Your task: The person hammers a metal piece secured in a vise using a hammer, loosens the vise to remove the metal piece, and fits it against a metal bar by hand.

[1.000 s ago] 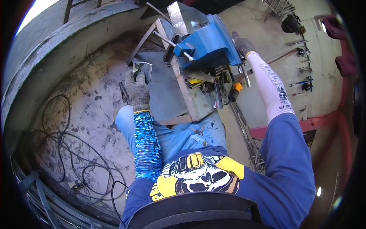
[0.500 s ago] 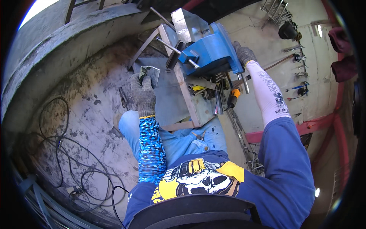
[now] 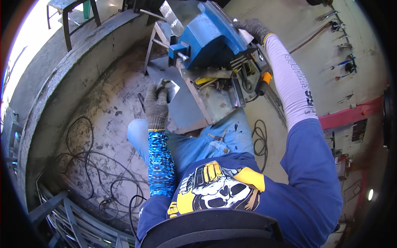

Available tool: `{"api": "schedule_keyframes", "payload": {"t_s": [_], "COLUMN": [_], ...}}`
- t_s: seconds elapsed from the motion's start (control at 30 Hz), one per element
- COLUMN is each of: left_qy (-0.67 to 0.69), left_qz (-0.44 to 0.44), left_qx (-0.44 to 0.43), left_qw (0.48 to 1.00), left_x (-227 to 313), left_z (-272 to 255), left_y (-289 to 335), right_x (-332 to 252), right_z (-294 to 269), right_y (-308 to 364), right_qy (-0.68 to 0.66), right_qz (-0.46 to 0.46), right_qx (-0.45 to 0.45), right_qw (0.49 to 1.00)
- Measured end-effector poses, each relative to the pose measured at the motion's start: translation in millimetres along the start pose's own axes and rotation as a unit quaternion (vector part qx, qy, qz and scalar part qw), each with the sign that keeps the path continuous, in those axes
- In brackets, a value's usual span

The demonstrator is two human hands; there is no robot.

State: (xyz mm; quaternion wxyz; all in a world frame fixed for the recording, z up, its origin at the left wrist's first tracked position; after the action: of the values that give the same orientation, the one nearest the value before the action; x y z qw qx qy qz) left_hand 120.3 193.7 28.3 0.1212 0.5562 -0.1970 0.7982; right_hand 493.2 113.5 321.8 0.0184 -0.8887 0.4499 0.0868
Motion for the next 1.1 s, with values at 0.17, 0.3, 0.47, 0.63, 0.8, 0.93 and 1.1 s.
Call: {"api": "schedule_keyframes", "payload": {"t_s": [0.17, 0.3, 0.47, 0.63, 0.8, 0.93, 1.1], "left_qy": [-0.205, -0.379, -0.476, -0.564, -0.456, -0.646, -0.378], "left_qz": [0.09, 0.199, 0.29, 0.261, 0.279, 0.161, -0.093], "left_qx": [-0.179, -0.261, -0.333, -0.305, -0.184, -0.031, 0.067], "left_qw": [0.958, 0.865, 0.76, 0.721, 0.825, 0.746, 0.919], "left_x": [9, 27, 17, 3, 46, 44, -34], "left_z": [72, 149, 224, 248, 238, 171, 37], "left_y": [49, 67, 75, 61, 15, -21, -54], "right_x": [-24, 24, 103, 163, 224, 254, 250], "right_z": [-43, -44, 51, 156, 225, 258, 304], "right_y": [32, 96, 191, 235, 222, 209, 206], "right_qy": [0.115, -0.481, -0.885, -0.939, -0.952, -0.933, -0.928], "right_qz": [0.005, -0.102, -0.178, -0.081, 0.06, 0.103, 0.155], "right_qx": [0.157, 0.042, -0.296, -0.25, -0.233, -0.227, -0.25], "right_qw": [0.981, 0.87, 0.311, 0.221, 0.192, 0.258, 0.23]}}
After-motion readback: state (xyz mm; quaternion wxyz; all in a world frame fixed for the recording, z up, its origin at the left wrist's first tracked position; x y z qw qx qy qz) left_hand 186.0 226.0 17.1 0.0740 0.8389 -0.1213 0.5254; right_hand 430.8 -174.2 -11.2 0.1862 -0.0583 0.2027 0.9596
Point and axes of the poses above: each hand's wrist, its own y-axis away from the middle knuckle, its own z-axis out of the palm, x = y × z, the point moved 8 cm from there along -y, towards the middle knuckle, and after that the axes turned 4 degrees about z, right-handed, at the moved point
